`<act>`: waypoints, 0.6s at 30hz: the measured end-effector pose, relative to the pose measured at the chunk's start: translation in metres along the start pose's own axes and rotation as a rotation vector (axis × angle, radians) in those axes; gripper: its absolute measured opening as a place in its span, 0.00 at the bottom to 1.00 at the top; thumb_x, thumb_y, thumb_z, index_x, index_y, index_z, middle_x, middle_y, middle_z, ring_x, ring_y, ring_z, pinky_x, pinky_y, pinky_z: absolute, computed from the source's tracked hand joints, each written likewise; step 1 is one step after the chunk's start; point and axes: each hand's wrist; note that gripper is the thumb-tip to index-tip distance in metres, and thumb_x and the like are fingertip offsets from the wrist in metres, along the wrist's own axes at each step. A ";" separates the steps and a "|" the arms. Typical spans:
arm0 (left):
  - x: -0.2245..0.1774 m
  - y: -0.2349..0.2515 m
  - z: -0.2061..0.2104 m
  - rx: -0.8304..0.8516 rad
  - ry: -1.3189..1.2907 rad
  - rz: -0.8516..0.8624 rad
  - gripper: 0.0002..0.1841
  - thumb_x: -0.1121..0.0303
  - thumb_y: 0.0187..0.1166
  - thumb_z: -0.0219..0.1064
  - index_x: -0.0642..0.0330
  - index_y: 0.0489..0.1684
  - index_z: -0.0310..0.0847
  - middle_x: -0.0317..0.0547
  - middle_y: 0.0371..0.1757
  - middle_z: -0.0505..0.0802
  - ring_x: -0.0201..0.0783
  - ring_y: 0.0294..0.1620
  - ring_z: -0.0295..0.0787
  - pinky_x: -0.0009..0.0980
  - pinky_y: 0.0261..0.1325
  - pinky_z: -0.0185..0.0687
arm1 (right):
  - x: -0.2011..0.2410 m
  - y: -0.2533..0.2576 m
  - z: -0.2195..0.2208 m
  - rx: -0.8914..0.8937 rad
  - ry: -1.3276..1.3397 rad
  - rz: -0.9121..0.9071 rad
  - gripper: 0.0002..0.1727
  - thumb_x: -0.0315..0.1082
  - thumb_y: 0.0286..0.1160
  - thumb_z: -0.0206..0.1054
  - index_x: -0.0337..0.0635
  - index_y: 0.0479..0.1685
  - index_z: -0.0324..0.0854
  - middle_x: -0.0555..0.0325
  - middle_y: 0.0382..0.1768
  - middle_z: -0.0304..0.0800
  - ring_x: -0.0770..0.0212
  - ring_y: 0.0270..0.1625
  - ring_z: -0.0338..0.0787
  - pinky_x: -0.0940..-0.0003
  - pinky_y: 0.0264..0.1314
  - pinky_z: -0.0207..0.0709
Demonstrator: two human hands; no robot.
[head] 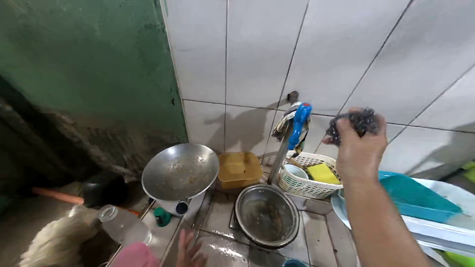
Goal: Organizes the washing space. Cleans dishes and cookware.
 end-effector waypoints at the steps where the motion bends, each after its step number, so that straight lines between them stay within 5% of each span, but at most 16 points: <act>1: -0.001 0.022 0.009 -0.095 -0.148 -0.074 0.51 0.65 0.79 0.68 0.62 0.95 0.27 0.70 0.87 0.61 0.56 0.76 0.78 0.48 0.69 0.83 | 0.012 0.005 0.006 0.001 -0.063 -0.088 0.26 0.37 0.84 0.65 0.35 0.75 0.65 0.55 0.57 0.84 0.69 0.48 0.91 0.66 0.48 0.91; 4: -0.012 0.082 0.027 -0.343 -0.297 -0.141 0.55 0.68 0.75 0.73 0.57 0.95 0.26 0.68 0.90 0.57 0.57 0.83 0.69 0.48 0.76 0.77 | 0.042 0.017 0.028 0.191 -0.509 -0.202 0.29 0.47 0.85 0.65 0.31 0.72 0.75 0.35 0.62 0.86 0.46 0.62 0.89 0.47 0.65 0.83; 6: -0.013 0.107 0.033 -0.476 -0.321 -0.106 0.50 0.73 0.75 0.73 0.62 0.94 0.35 0.68 0.87 0.63 0.55 0.83 0.68 0.46 0.79 0.72 | 0.053 0.019 0.043 0.332 -0.745 -0.207 0.32 0.51 0.80 0.70 0.32 0.70 0.78 0.27 0.60 0.83 0.30 0.61 0.86 0.32 0.61 0.78; 8: -0.002 0.126 0.037 -0.590 -0.337 -0.046 0.44 0.76 0.74 0.74 0.67 0.90 0.48 0.68 0.81 0.72 0.51 0.79 0.72 0.42 0.78 0.72 | 0.059 0.021 0.050 0.369 -0.878 -0.178 0.29 0.43 0.78 0.73 0.31 0.70 0.77 0.25 0.59 0.84 0.25 0.61 0.86 0.27 0.59 0.76; 11: 0.007 0.137 0.039 -0.695 -0.278 0.004 0.38 0.76 0.70 0.77 0.70 0.83 0.62 0.70 0.77 0.76 0.53 0.76 0.74 0.44 0.78 0.71 | 0.060 0.027 0.047 0.378 -0.891 -0.147 0.22 0.31 0.79 0.67 0.30 0.69 0.79 0.27 0.58 0.87 0.26 0.61 0.87 0.26 0.61 0.75; 14: 0.007 0.134 0.036 -0.724 -0.147 0.080 0.34 0.75 0.63 0.81 0.73 0.72 0.74 0.71 0.71 0.78 0.56 0.72 0.75 0.46 0.75 0.73 | 0.042 0.038 0.024 0.409 -0.687 -0.154 0.21 0.32 0.79 0.70 0.34 0.68 0.80 0.33 0.59 0.89 0.36 0.62 0.89 0.32 0.65 0.77; 18: -0.013 0.133 0.032 -0.660 -0.212 0.141 0.30 0.78 0.67 0.77 0.69 0.70 0.73 0.58 0.63 0.84 0.40 0.63 0.83 0.36 0.66 0.81 | 0.021 0.049 0.007 0.462 -0.410 -0.101 0.23 0.32 0.76 0.73 0.37 0.69 0.79 0.43 0.63 0.87 0.56 0.60 0.89 0.52 0.66 0.83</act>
Point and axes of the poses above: each hand's wrist, its own y-axis towards the middle knuckle, its own z-axis out of the palm, x = y × z
